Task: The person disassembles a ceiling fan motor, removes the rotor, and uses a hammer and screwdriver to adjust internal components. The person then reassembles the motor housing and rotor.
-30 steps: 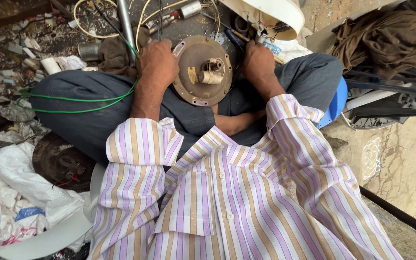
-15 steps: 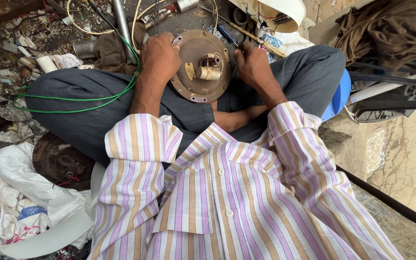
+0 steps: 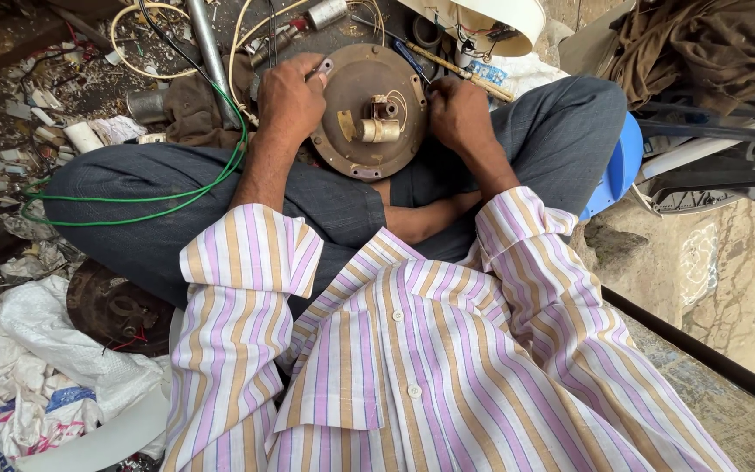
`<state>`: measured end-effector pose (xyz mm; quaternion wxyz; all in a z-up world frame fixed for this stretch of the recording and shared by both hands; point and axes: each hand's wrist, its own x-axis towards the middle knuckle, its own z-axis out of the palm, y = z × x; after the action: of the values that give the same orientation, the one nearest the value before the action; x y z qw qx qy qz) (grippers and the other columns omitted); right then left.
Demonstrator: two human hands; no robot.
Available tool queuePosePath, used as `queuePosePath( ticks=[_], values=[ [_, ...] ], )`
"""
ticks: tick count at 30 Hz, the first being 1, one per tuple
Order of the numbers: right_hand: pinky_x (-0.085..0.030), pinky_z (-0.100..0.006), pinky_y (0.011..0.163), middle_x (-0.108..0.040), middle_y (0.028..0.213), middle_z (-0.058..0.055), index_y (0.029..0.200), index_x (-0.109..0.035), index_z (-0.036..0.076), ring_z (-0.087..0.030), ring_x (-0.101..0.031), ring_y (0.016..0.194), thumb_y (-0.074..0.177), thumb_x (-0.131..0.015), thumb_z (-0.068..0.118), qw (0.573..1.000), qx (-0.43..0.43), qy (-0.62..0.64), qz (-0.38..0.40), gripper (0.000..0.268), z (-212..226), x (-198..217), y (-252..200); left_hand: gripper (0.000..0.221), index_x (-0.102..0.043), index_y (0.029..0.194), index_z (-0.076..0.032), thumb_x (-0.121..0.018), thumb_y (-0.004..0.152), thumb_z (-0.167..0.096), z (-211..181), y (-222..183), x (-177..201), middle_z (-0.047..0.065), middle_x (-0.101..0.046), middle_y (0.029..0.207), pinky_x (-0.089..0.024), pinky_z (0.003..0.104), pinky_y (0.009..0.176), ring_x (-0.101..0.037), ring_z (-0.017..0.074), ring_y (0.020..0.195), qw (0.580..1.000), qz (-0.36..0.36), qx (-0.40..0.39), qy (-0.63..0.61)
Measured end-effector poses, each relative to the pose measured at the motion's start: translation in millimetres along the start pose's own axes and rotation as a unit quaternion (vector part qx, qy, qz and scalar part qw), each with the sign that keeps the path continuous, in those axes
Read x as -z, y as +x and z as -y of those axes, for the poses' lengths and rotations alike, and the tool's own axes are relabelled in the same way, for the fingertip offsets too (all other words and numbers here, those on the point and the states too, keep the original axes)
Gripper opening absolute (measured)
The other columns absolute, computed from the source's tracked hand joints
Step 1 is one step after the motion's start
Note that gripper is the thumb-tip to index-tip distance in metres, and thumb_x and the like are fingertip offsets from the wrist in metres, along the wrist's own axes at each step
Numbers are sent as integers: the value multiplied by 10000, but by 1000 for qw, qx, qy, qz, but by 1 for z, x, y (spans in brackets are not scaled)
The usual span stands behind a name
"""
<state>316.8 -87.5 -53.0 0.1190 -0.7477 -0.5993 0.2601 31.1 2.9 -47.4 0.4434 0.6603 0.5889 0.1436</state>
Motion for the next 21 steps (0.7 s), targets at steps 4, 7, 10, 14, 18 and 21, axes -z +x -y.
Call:
queuePosePath(
  ticks=[4,7,10,14,18,21],
  values=[
    [-557,-480,723,-705,922,-239,968,-711,-28,-403,-685,836,925,-649,111,970,60,-217,-90,158,-26,14,3,323,-671,1276,-38,-666,999,-205,4,1,0,167,-725,1188,-536,425,939,-698,281,1067,1000,-19,-18,5],
    [-551,-480,680,-707,898,-207,936,-724,10,-376,-689,795,925,-654,131,954,33,-296,-40,140,-40,22,9,341,-637,1295,-14,-623,1025,-222,3,1,1,173,-724,1167,-548,419,939,-713,271,1051,1000,-30,-4,4],
    [-544,-483,687,-711,861,-179,959,-732,44,-353,-694,776,928,-647,135,939,2,-342,37,128,-33,27,17,296,-657,1248,-32,-603,1037,-234,1,0,7,146,-736,1128,-562,405,930,-722,245,1032,999,-36,36,-12],
    [-544,-467,634,-699,901,-202,985,-717,15,-342,-694,739,938,-649,145,951,14,-308,31,154,-9,46,7,235,-694,1186,-32,-653,1004,-176,-4,-2,17,147,-724,1125,-562,394,896,-711,241,1010,996,-89,-3,-12],
    [-556,-472,675,-690,939,-222,1040,-684,-21,-369,-691,773,975,-618,104,951,61,-297,60,156,2,85,-10,208,-713,1138,-40,-709,979,-175,-5,-4,26,116,-737,1083,-568,367,848,-718,210,946,990,-139,-31,-9],
    [-569,-457,726,-691,978,-238,1051,-680,-27,-391,-690,835,885,-635,68,947,140,-285,43,197,-7,95,-11,205,-708,1147,-40,-711,994,-176,-9,-6,27,106,-727,1099,-586,333,815,-719,179,902,991,-127,-36,-33]
  ],
)
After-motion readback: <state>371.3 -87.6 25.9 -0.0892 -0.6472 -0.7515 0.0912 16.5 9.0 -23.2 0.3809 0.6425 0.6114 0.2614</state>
